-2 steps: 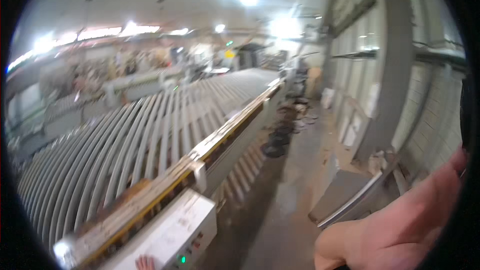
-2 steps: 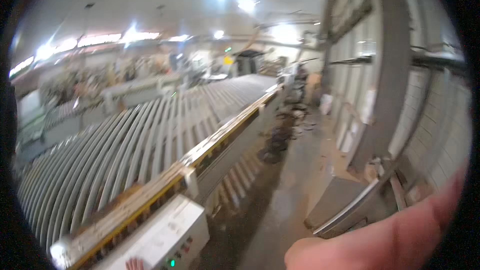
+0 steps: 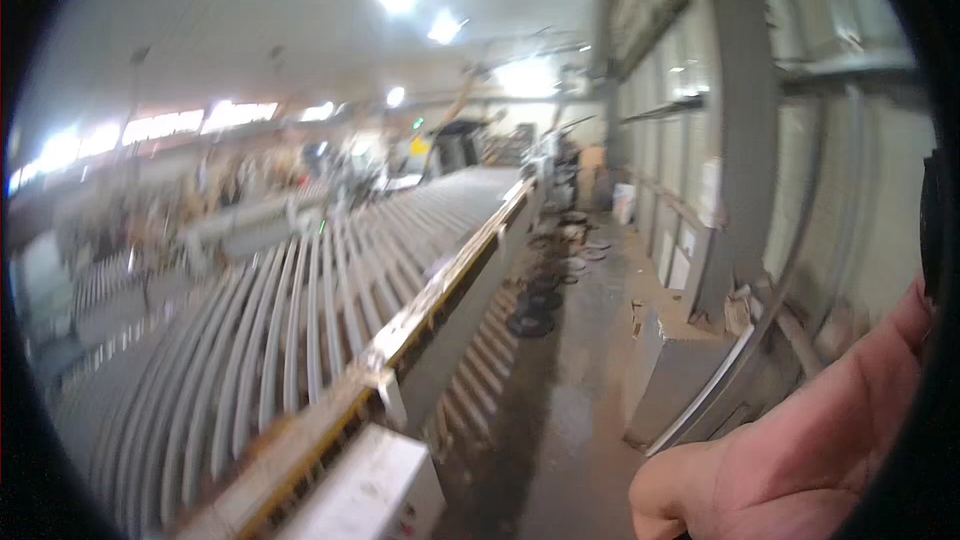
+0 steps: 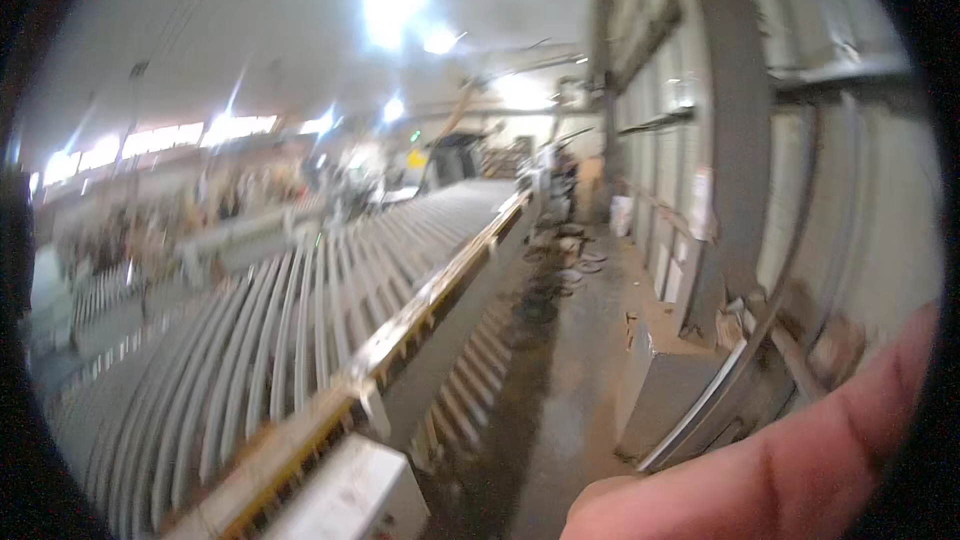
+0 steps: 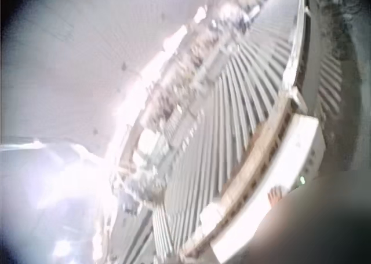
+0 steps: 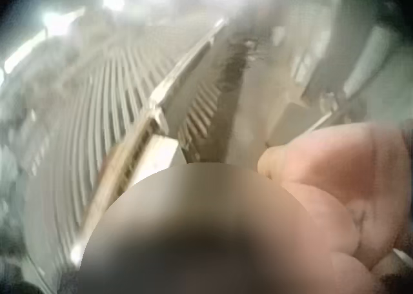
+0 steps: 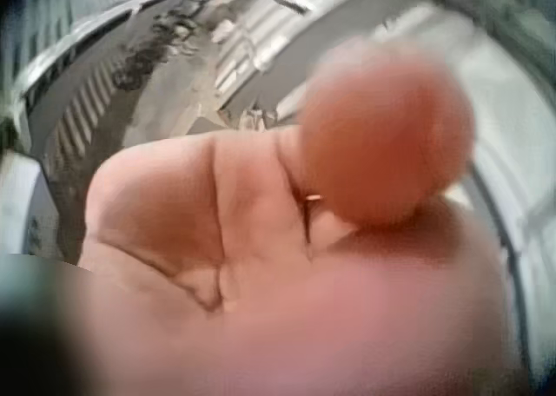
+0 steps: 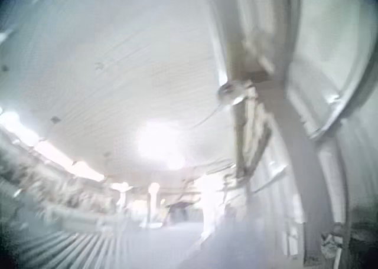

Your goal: The recorder interacts with a control panel and monitors a large roller conveyor system in a manufacturing facility.

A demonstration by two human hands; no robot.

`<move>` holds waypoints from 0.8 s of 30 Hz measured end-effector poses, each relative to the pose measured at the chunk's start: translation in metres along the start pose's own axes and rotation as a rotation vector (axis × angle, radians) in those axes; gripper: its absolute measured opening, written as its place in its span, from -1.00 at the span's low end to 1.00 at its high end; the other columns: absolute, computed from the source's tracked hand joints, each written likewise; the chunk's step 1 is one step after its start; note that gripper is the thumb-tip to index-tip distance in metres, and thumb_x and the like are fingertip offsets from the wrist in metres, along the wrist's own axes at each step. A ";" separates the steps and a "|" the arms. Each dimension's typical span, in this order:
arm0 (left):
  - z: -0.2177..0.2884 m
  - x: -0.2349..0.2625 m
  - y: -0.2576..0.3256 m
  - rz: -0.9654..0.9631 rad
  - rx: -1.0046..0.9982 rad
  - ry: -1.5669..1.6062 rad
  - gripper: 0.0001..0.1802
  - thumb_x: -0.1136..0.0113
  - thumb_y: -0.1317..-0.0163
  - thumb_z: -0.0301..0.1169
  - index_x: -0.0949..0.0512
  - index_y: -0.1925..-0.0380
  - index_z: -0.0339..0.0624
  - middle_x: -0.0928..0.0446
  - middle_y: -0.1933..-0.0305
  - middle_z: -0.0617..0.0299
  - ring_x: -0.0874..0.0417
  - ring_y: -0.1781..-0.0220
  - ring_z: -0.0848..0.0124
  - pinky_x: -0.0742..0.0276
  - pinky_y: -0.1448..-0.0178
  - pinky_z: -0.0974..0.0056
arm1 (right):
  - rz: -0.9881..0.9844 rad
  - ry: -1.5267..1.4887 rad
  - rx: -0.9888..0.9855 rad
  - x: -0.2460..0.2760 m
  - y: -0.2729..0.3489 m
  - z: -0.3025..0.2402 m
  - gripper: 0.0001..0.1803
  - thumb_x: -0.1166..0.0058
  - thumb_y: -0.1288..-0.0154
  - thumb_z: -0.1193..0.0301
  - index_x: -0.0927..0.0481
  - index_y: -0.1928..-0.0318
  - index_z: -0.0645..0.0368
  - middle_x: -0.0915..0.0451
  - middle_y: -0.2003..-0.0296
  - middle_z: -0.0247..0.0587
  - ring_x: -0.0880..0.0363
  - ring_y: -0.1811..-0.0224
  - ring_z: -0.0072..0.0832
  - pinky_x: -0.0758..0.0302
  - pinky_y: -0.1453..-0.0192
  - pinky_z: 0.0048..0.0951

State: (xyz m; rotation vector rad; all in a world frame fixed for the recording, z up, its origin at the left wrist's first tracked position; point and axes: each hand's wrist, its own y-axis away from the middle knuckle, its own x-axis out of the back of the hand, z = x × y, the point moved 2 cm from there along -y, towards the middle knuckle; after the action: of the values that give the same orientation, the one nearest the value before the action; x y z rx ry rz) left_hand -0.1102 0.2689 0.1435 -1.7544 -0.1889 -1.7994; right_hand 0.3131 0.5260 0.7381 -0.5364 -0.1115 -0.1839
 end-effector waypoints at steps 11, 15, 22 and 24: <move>-0.092 0.010 0.059 0.967 -0.255 0.133 -0.30 0.01 -0.31 0.05 -0.31 -0.26 -0.27 -0.44 -0.16 -0.04 -0.43 -0.20 0.12 -0.33 -0.22 -0.06 | 0.235 0.458 -0.177 0.027 0.009 -0.099 -0.29 0.05 -0.27 -0.08 -0.17 -0.26 0.09 -0.12 -0.20 0.16 -0.16 -0.24 0.05 -0.25 -0.30 0.00; -0.070 -0.059 0.034 0.814 -0.097 0.600 -0.26 0.02 -0.29 0.08 -0.30 -0.26 -0.28 -0.41 -0.19 -0.06 -0.38 -0.25 0.09 -0.28 -0.27 -0.09 | 0.277 0.466 -0.127 0.019 0.005 -0.087 -0.32 0.07 -0.28 -0.07 -0.18 -0.24 0.09 -0.13 -0.17 0.14 -0.17 -0.23 0.04 -0.25 -0.29 -0.01; 0.013 0.006 0.009 0.168 0.122 0.603 -0.22 -0.08 -0.22 0.06 -0.26 -0.27 -0.31 -0.28 -0.29 -0.15 -0.22 -0.36 -0.04 -0.06 -0.39 -0.17 | 0.313 0.455 -0.156 0.002 0.007 -0.099 -0.37 0.10 -0.30 -0.05 -0.21 -0.20 0.09 -0.16 -0.13 0.10 -0.20 -0.19 0.01 -0.27 -0.27 -0.02; 0.025 0.018 0.020 -0.176 0.092 0.066 -0.20 -0.18 -0.17 0.00 -0.24 -0.27 -0.32 -0.20 -0.35 -0.22 -0.11 -0.41 -0.14 0.09 -0.44 -0.22 | 0.309 0.464 -0.166 0.010 0.005 -0.103 -0.38 0.11 -0.30 -0.05 -0.22 -0.19 0.09 -0.17 -0.12 0.09 -0.20 -0.18 0.00 -0.27 -0.26 -0.03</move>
State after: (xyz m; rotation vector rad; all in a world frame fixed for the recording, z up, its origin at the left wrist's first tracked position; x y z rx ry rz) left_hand -0.0772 0.2597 0.1572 -1.6551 -0.4032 -1.9373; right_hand 0.3300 0.4756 0.6496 -0.6560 0.4399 -0.0121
